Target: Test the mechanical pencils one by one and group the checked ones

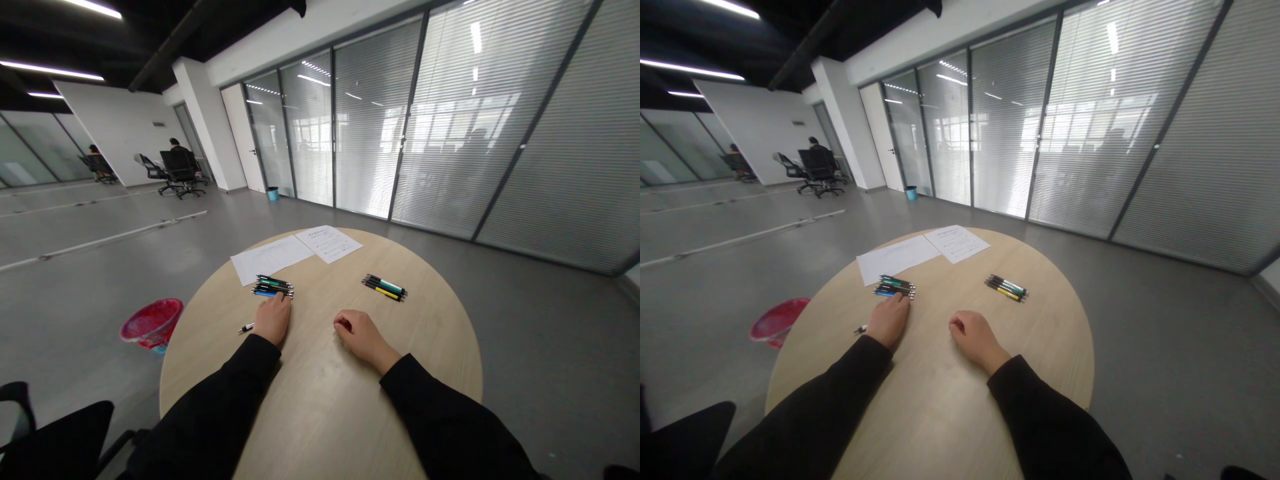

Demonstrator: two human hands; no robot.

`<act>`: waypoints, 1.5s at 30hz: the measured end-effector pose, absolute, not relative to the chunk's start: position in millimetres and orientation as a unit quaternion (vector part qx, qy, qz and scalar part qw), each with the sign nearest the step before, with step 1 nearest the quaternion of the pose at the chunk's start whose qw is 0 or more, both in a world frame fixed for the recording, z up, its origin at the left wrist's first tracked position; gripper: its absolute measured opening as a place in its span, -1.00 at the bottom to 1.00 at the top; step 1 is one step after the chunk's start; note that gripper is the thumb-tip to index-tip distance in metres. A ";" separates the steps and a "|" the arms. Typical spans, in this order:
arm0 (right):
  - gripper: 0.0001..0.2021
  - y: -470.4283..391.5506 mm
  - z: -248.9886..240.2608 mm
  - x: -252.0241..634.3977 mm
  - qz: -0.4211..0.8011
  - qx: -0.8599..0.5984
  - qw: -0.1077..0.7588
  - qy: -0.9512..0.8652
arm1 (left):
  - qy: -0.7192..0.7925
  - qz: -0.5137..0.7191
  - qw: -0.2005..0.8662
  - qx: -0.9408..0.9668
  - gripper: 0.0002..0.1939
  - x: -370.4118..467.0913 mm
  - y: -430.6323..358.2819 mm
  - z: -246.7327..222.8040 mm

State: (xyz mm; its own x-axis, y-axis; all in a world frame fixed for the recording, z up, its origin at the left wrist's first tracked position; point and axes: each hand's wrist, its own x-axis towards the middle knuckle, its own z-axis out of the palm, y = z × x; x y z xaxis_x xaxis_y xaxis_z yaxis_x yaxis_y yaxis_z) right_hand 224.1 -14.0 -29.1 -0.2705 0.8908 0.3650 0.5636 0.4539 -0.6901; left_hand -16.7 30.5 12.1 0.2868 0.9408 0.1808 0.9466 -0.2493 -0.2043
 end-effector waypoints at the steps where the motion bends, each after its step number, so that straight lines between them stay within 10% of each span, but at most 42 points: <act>1: -0.89 -14.2 -29.0 224.1 0.219 -0.475 0.373 -0.766 | -0.596 -0.014 0.138 -0.791 -0.68 -16.8 30.7 11.4; 16: -0.89 -13.5 -25.6 225.7 0.236 -0.481 0.375 -0.757 | -0.485 -0.117 0.116 -0.859 -0.78 -2.6 17.9 13.3; 45: -0.79 4.4 -37.4 248.5 0.263 -0.525 0.440 -0.680 | -0.395 -0.513 -0.401 -0.648 -0.72 12.4 7.4 10.1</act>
